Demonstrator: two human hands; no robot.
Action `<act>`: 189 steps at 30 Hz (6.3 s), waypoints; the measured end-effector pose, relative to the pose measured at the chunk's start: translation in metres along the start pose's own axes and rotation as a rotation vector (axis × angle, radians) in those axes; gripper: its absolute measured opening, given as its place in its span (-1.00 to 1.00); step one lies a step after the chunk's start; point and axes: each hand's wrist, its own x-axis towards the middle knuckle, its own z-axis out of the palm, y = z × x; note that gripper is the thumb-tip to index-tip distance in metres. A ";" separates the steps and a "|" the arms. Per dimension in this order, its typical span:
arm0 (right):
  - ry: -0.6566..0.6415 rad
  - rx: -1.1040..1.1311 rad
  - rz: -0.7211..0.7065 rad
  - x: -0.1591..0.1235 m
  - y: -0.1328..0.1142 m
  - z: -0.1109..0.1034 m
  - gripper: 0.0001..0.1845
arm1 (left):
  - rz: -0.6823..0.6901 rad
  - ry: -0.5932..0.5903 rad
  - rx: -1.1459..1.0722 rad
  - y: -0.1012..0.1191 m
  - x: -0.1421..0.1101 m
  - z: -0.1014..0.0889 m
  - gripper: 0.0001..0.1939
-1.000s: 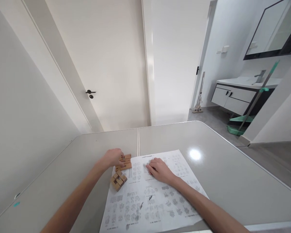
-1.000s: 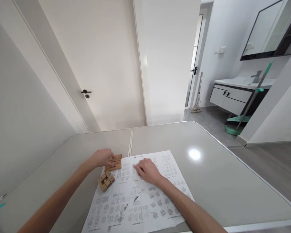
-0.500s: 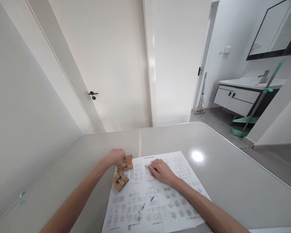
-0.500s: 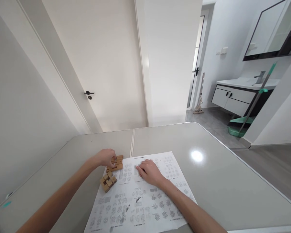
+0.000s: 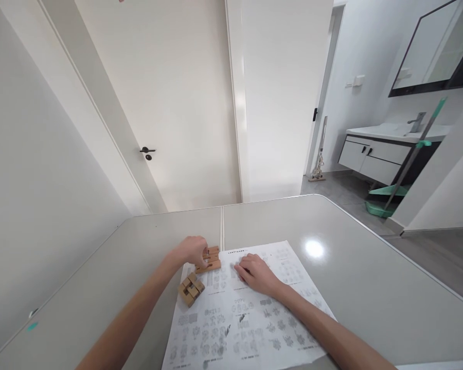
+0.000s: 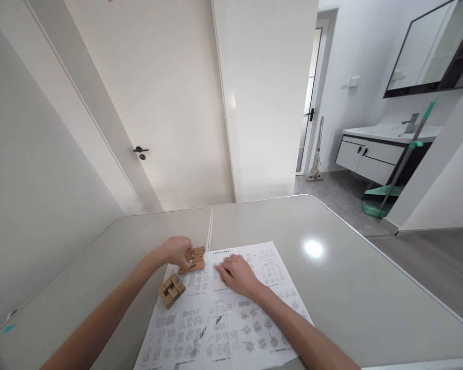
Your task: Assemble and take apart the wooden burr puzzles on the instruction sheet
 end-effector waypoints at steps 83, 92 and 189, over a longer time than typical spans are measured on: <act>0.304 0.891 0.327 0.010 0.015 -0.012 -0.54 | 0.077 0.604 -1.489 0.097 -0.018 0.078 -0.67; 0.320 1.150 0.457 0.014 0.023 -0.005 -0.55 | 0.058 0.572 -1.448 0.105 -0.020 0.081 -0.67; -0.081 1.053 0.262 0.006 -0.003 -0.019 -0.38 | 0.148 0.396 -1.507 0.108 -0.031 0.068 -0.64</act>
